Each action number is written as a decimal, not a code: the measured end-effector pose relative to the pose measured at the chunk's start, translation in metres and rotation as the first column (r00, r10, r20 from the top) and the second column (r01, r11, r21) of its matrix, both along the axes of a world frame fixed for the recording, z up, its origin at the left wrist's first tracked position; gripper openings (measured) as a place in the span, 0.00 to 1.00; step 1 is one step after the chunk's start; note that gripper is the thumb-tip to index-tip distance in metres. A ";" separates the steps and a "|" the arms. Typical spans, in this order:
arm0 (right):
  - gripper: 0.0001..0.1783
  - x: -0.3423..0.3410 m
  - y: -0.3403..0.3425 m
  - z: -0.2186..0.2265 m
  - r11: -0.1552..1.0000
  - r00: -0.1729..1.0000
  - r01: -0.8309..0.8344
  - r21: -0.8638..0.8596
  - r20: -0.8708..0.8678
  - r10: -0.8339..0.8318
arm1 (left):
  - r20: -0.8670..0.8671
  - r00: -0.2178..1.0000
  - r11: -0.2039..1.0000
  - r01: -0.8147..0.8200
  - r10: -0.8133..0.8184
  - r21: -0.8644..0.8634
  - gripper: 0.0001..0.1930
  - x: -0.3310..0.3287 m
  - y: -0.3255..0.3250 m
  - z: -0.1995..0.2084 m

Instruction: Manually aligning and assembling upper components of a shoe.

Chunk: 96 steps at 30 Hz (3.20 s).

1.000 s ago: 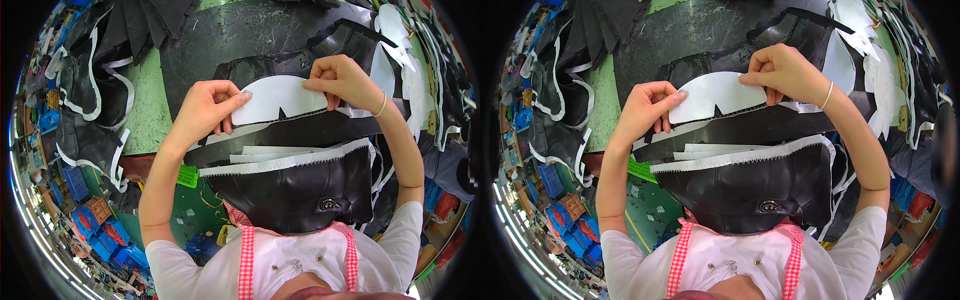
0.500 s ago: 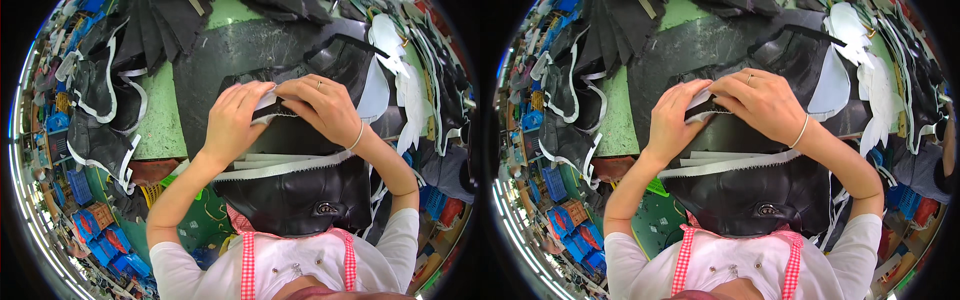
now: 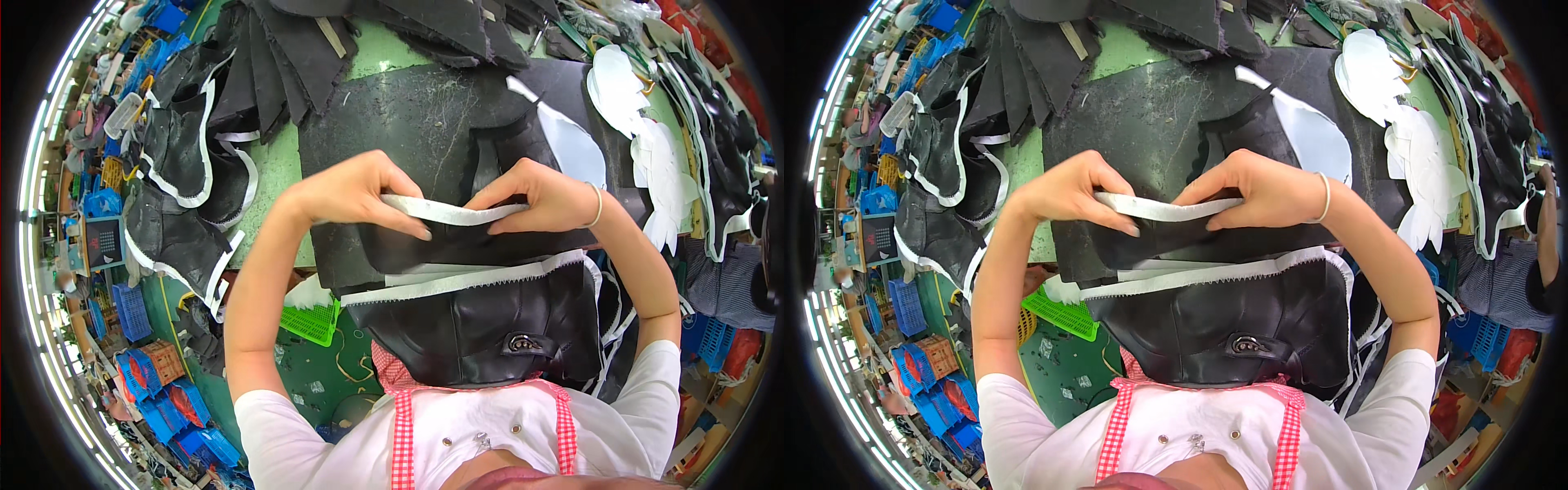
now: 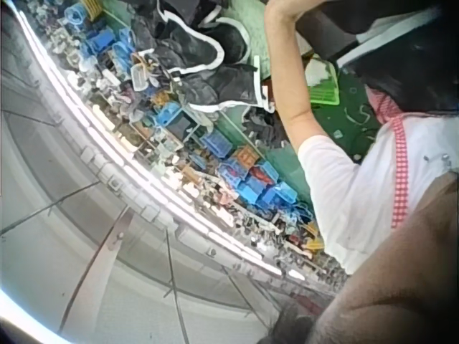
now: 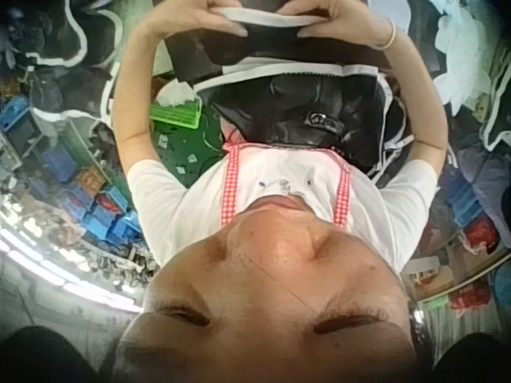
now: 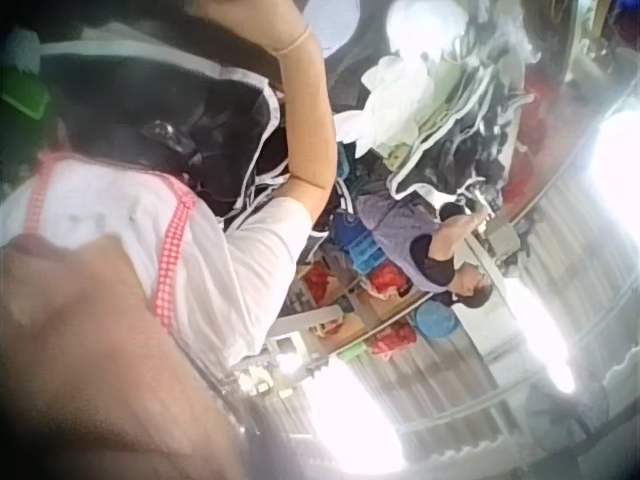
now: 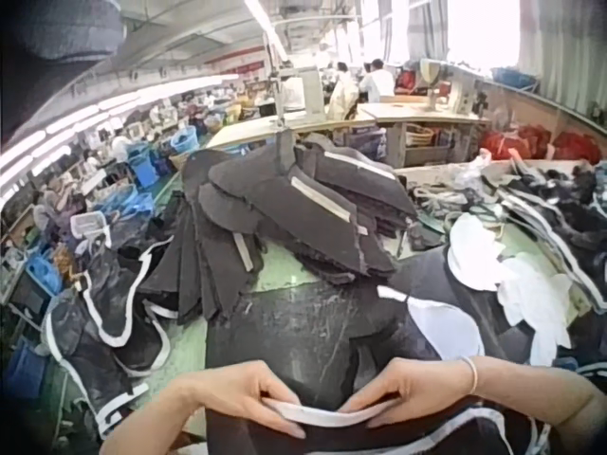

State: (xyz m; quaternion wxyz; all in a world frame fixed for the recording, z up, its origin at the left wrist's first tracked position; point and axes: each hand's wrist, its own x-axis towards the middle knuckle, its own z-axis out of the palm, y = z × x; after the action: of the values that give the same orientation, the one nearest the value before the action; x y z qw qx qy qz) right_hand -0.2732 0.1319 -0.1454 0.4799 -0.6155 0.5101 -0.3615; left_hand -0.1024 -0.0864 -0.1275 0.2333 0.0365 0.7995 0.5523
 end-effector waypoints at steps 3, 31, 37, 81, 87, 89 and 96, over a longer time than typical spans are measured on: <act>0.26 -0.007 -0.002 0.015 0.977 0.956 0.030 0.209 0.279 -0.089 | 0.102 0.990 0.989 -0.110 0.100 0.103 0.09 -0.006 -0.014 0.019; 0.10 0.029 -0.010 0.069 0.805 0.215 0.561 0.193 0.905 -0.367 | -0.807 0.590 0.709 -0.559 -0.025 -0.430 0.07 -0.012 0.037 0.145; 0.15 0.039 0.001 0.062 0.752 0.145 0.617 0.233 0.905 -0.400 | -0.713 0.679 0.678 -0.442 -0.174 -0.587 0.08 -0.033 0.042 0.129; 0.33 -0.185 0.000 -0.005 0.456 -0.078 0.469 -0.756 -0.550 -0.832 | -0.894 0.441 0.024 -0.896 -0.077 -0.443 0.15 0.007 -0.036 0.100; 0.17 -0.014 -0.066 -0.029 0.717 0.753 0.431 -0.549 -0.220 -0.621 | -0.765 0.643 0.212 -0.754 0.042 -0.622 0.12 -0.034 -0.017 0.005; 0.12 0.007 -0.072 -0.033 0.785 0.853 0.456 -0.420 -0.047 -0.520 | -0.737 0.662 0.266 -0.741 0.136 -0.616 0.13 -0.039 -0.013 0.006; 0.14 0.024 -0.027 0.012 0.556 0.736 0.151 -0.817 -0.283 -0.615 | -0.677 0.735 0.924 -0.279 0.029 -0.263 0.25 -0.001 -0.007 0.026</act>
State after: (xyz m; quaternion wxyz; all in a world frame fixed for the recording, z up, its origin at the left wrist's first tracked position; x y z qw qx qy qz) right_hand -0.2490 0.1045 -0.1335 -0.0790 -0.6970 0.5541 -0.4484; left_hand -0.1037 -0.0932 -0.1010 -0.1098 0.1204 0.9143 0.3708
